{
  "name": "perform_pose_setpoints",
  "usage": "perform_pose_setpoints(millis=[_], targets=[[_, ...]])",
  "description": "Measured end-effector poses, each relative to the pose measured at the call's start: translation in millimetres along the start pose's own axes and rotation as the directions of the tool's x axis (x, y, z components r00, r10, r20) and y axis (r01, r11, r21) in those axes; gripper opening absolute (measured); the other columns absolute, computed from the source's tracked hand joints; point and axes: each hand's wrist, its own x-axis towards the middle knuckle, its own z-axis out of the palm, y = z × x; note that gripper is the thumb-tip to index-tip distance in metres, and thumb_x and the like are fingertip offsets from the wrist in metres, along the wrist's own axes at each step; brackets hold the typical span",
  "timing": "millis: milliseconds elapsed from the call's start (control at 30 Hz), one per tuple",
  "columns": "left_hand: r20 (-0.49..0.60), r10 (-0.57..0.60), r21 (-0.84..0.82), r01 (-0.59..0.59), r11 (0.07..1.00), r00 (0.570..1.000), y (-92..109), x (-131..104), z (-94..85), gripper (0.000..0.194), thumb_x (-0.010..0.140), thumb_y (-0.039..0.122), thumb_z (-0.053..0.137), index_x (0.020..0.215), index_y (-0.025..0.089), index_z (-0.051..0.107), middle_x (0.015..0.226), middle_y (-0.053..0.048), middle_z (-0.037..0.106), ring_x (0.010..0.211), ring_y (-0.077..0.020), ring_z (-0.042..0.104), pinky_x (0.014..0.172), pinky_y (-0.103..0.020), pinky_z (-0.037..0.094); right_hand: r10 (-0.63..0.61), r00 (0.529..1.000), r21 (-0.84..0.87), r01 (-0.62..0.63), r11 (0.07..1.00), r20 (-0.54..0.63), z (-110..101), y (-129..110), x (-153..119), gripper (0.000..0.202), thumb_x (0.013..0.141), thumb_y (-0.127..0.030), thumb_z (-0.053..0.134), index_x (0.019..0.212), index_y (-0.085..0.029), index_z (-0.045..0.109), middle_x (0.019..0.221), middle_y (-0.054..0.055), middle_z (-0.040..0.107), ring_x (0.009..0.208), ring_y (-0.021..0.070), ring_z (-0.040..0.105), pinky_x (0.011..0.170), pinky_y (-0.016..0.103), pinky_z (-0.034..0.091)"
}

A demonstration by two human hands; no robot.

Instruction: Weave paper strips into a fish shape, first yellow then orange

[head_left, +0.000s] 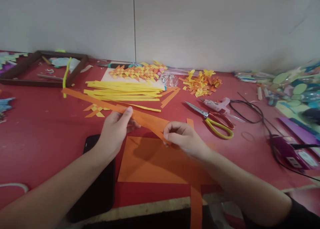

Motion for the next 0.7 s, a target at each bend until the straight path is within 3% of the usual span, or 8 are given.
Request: perform_pose_setpoints(millis=[233,300,367,400,467,500,567,700], targets=[[-0.241,0.108,-0.265,-0.173,0.949,0.964,15.0,6.9,-4.9,0.026,0.08,0.034,0.07,0.068,0.02,0.052,0.059,0.008,0.051,0.052,-0.006,0.051,0.068,-0.027,0.06,-0.095,0.994,0.199,0.106,0.974,-0.061,-6.4,0.7,1.1,0.008,0.064,-0.012,0.058,0.06,-0.019,0.058,0.053,-0.003,0.057,0.05,0.0098,0.052,0.05,0.024,0.04],[-0.197,0.076,-0.307,-0.135,0.942,0.977,16.5,5.6,-4.9,0.026,0.077,0.032,0.074,0.066,0.019,0.054,0.055,0.009,0.05,0.049,-0.0047,0.05,0.064,-0.023,0.06,-0.097,0.987,0.281,0.131,0.951,-0.131,-6.5,-2.1,2.7,0.008,0.064,-0.013,0.058,0.059,-0.019,0.057,0.054,-0.003,0.055,0.051,0.0103,0.051,0.049,0.023,0.041],[-0.001,-0.035,-0.258,0.034,0.966,0.999,16.0,0.6,-3.3,0.03,0.071,0.033,0.079,0.061,0.018,0.056,0.048,0.008,0.051,0.044,-0.0047,0.051,0.055,-0.019,0.057,-0.082,0.977,0.349,0.148,0.925,-0.196,-5.7,-4.9,4.3,0.008,0.066,-0.017,0.06,0.06,-0.02,0.056,0.056,-0.003,0.054,0.052,0.011,0.052,0.049,0.024,0.043],[0.143,-0.14,-0.179,0.164,0.97,0.98,15.3,-3.3,-2.2,0.032,0.067,0.036,0.082,0.059,0.017,0.057,0.047,0.006,0.055,0.043,-0.0061,0.054,0.051,-0.019,0.056,-0.069,0.974,0.376,0.149,0.915,-0.218,-4.9,-5.9,4.7,0.009,0.067,-0.02,0.062,0.061,-0.02,0.056,0.058,-0.003,0.054,0.053,0.0113,0.052,0.049,0.024,0.043],[0.422,-0.349,0.051,0.363,0.93,0.836,13.7,-12.1,-0.2,0.037,0.063,0.044,0.083,0.057,0.016,0.06,0.047,0.0,0.062,0.04,-0.0103,0.058,0.041,-0.019,0.052,-0.044,0.977,0.399,0.126,0.908,-0.208,-3.0,-6.8,4.2,0.012,0.07,-0.027,0.064,0.065,-0.02,0.056,0.059,-0.003,0.054,0.053,0.0112,0.051,0.048,0.024,0.044],[0.526,-0.4,0.159,0.375,0.913,0.751,12.8,-16.4,0.6,0.038,0.064,0.045,0.082,0.056,0.016,0.06,0.05,-0.002,0.064,0.043,-0.0121,0.061,0.041,-0.019,0.051,-0.034,0.984,0.388,0.1,0.916,-0.172,-1.8,-6.7,3.3,0.015,0.072,-0.031,0.065,0.066,-0.02,0.057,0.059,-0.003,0.053,0.052,0.0111,0.051,0.046,0.023,0.043],[0.611,-0.457,0.33,0.317,0.889,0.646,11.0,-23.1,1.8,0.034,0.067,0.04,0.081,0.057,0.015,0.061,0.057,-0.004,0.069,0.049,-0.0123,0.065,0.045,-0.018,0.052,-0.01,0.998,0.318,0.031,0.948,-0.067,0.8,-5.5,0.8,0.023,0.076,-0.04,0.065,0.069,-0.019,0.06,0.06,-0.002,0.054,0.05,0.0106,0.049,0.044,0.023,0.041],[0.638,-0.466,0.447,0.199,0.872,0.613,5.7,-25.7,2.7,0.031,0.074,0.042,0.075,0.064,0.016,0.06,0.068,-0.004,0.073,0.057,-0.0132,0.068,0.049,-0.019,0.051,0.033,0.995,0.057,-0.039,0.998,0.09,5.3,-0.9,-2.5,0.028,0.078,-0.043,0.068,0.072,-0.017,0.06,0.064,-0.001,0.057,0.053,0.0092,0.051,0.049,0.022,0.041]])
